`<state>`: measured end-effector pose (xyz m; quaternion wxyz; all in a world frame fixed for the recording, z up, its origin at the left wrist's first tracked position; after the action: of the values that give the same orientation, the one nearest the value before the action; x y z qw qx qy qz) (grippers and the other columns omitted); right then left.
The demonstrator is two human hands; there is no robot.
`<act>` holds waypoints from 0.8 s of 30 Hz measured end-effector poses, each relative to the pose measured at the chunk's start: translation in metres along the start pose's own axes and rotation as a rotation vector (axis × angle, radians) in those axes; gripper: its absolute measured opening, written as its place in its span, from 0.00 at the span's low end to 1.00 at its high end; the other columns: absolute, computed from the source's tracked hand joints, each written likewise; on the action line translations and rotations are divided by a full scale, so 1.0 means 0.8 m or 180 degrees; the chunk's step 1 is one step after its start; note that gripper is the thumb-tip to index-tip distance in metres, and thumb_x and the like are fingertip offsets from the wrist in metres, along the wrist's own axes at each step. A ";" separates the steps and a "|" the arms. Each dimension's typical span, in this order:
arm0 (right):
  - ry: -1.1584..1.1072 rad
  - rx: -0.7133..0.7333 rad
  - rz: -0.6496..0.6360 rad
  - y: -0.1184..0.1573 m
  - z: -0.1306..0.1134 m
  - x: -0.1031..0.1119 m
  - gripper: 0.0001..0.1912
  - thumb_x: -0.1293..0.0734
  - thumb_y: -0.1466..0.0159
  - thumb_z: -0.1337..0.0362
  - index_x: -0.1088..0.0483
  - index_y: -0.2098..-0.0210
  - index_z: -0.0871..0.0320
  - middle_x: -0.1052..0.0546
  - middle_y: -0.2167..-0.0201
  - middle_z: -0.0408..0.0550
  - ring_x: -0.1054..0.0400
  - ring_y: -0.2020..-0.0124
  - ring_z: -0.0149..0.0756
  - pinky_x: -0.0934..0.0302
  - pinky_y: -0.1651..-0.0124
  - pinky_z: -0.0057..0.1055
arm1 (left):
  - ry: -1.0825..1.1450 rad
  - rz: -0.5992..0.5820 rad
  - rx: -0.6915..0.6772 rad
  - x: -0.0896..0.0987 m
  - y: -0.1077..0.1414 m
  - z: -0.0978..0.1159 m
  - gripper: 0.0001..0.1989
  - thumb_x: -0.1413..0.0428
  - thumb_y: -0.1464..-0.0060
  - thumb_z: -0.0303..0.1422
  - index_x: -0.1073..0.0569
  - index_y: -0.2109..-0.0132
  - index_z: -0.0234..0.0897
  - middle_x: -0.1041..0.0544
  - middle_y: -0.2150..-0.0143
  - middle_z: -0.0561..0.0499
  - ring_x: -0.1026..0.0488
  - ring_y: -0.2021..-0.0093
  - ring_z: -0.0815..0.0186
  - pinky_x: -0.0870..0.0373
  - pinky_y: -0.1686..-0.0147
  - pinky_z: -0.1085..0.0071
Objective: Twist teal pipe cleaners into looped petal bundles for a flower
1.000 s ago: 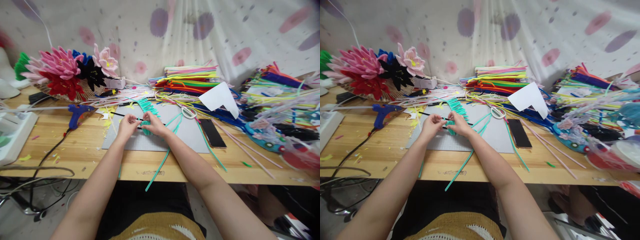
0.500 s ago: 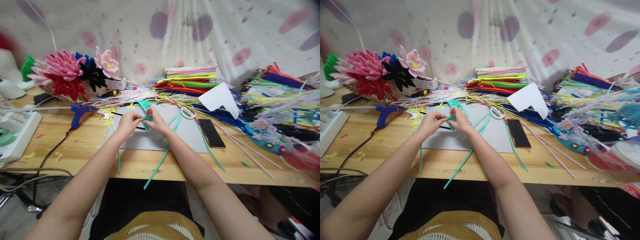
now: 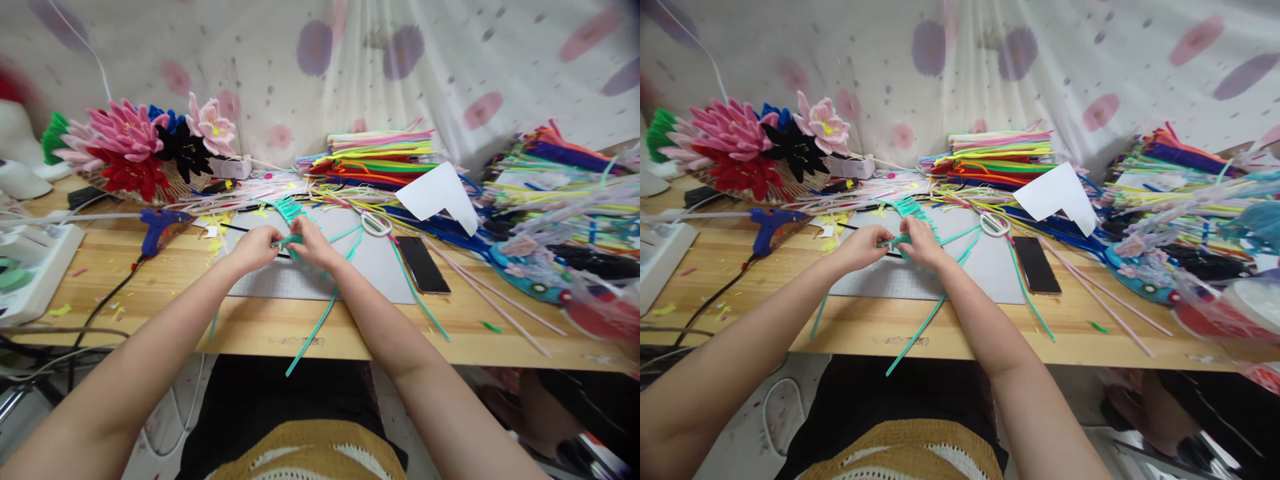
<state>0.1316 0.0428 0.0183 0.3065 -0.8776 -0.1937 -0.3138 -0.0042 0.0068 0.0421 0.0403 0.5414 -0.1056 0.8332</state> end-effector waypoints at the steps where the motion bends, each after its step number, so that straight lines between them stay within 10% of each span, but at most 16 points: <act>1: -0.0162 -0.0051 -0.0046 0.000 0.001 -0.001 0.15 0.34 0.50 0.66 0.44 0.66 0.57 0.33 0.64 0.47 0.38 0.62 0.36 0.44 0.56 0.36 | -0.0069 0.0071 -0.0136 0.001 0.002 0.000 0.08 0.46 0.54 0.29 0.25 0.65 0.38 0.25 0.66 0.49 0.30 0.66 0.64 0.41 0.69 0.73; 13: -0.1303 -0.0229 -0.0610 0.002 0.005 -0.002 0.20 0.34 0.52 0.66 0.47 0.64 0.55 0.37 0.67 0.42 0.36 0.63 0.31 0.41 0.61 0.29 | -0.0176 0.0216 -0.1091 0.003 0.010 -0.006 0.08 0.48 0.48 0.34 0.24 0.68 0.39 0.26 0.65 0.49 0.30 0.66 0.67 0.40 0.66 0.75; 24: -0.0812 -0.0107 -0.0426 0.003 -0.005 0.005 0.17 0.36 0.52 0.69 0.46 0.64 0.56 0.35 0.66 0.43 0.35 0.60 0.33 0.42 0.58 0.33 | -0.0041 0.0541 -0.1331 0.000 0.013 -0.004 0.11 0.50 0.45 0.34 0.25 0.68 0.35 0.26 0.68 0.49 0.30 0.69 0.69 0.37 0.67 0.74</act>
<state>0.1343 0.0385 0.0226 0.2431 -0.9004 -0.2839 -0.2226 -0.0088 -0.0025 0.0395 0.0807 0.5157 -0.3214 0.7901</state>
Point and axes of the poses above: each hand's wrist, its own y-axis away from the middle knuckle, its own x-axis out of the back of the hand, z = x × y, the point moved 3 cm from there along -y, towards the middle knuckle
